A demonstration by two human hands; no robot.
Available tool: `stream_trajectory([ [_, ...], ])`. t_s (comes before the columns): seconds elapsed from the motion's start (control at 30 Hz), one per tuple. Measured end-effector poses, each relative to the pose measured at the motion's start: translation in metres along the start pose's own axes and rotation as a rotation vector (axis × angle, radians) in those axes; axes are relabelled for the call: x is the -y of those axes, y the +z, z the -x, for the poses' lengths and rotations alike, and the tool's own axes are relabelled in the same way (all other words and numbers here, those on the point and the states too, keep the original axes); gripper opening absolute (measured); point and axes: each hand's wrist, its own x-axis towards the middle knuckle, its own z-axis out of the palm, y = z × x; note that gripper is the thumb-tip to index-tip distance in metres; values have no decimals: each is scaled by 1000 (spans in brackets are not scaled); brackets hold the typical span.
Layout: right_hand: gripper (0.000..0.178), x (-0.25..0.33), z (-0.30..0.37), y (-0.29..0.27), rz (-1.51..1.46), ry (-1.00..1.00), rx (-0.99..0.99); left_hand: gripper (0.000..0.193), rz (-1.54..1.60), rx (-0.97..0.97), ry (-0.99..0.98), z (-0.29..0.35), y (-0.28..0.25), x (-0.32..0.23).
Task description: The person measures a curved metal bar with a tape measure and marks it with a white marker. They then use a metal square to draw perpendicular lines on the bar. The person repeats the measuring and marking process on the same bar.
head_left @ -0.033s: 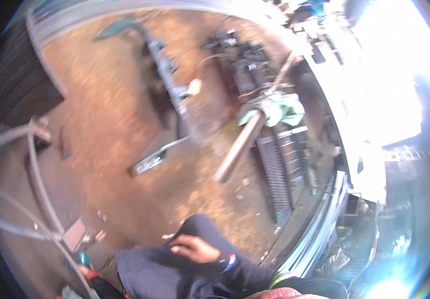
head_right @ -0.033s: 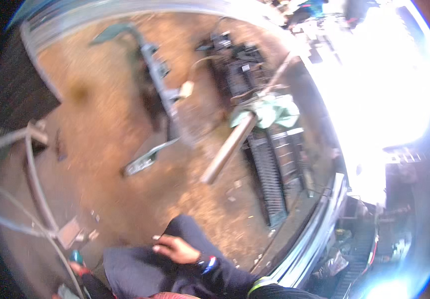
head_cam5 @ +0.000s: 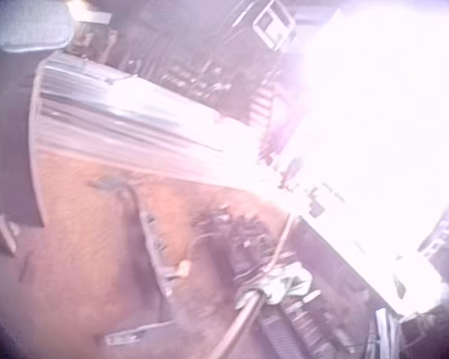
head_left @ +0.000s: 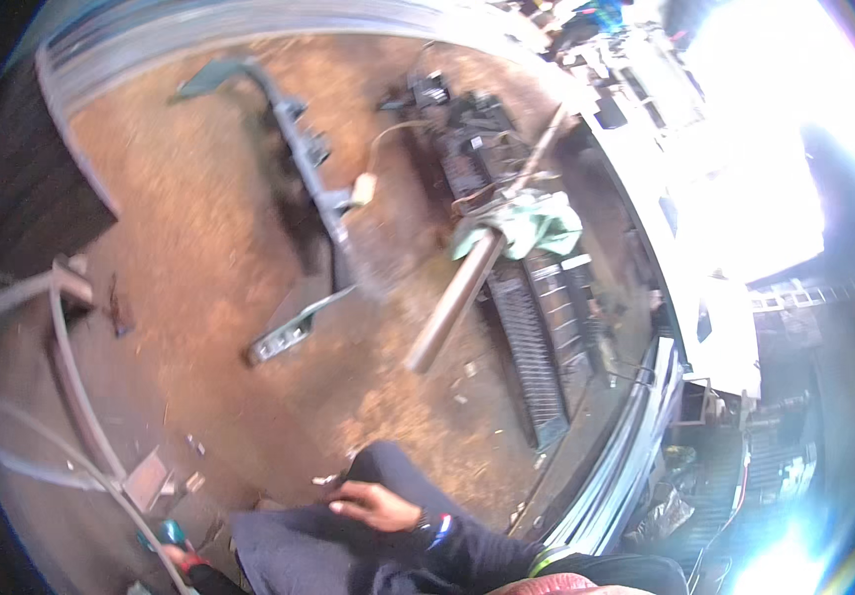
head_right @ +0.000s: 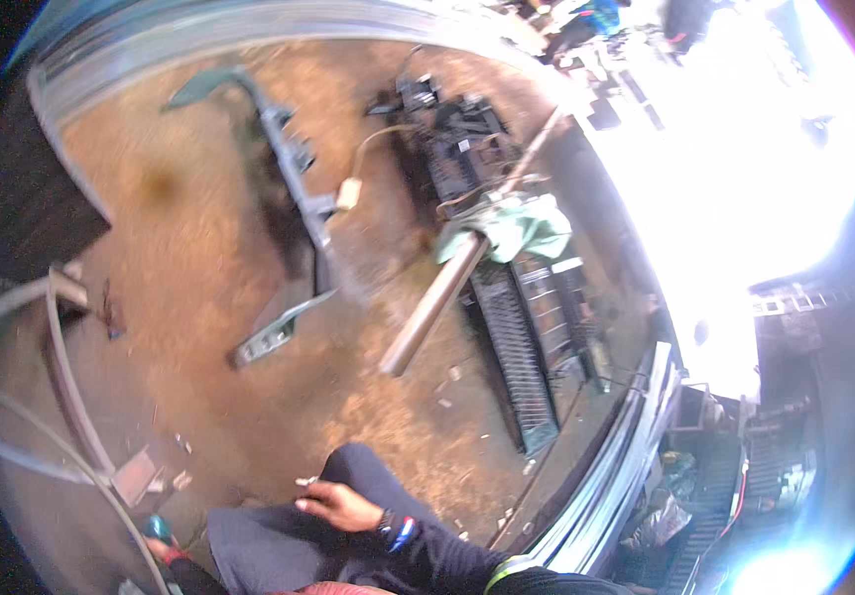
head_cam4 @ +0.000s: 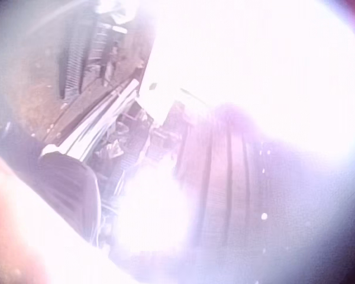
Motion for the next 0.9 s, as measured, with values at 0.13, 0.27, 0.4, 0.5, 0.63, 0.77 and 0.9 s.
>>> stream_trajectory([
  [0.13,58,-17,46,16,-243,321,79,92,241,-19,-370,170,-46,-31],
  [0.27,71,5,108,6,-76,486,76,90,387,117,-551,315,-44,-80],
  [0.4,79,79,143,-12,-71,449,2,81,360,342,-457,489,-28,-222],
  [0.5,75,136,140,-14,-377,33,-107,65,182,749,223,562,-31,-282],
  [0.63,41,287,140,-45,-128,-195,-226,70,193,771,714,642,-71,-413],
  [0.77,17,415,171,-47,-243,-515,-397,86,453,726,817,686,-152,-490],
  [0.9,24,478,202,-36,-416,-579,-40,113,744,644,865,719,-235,-491],
])
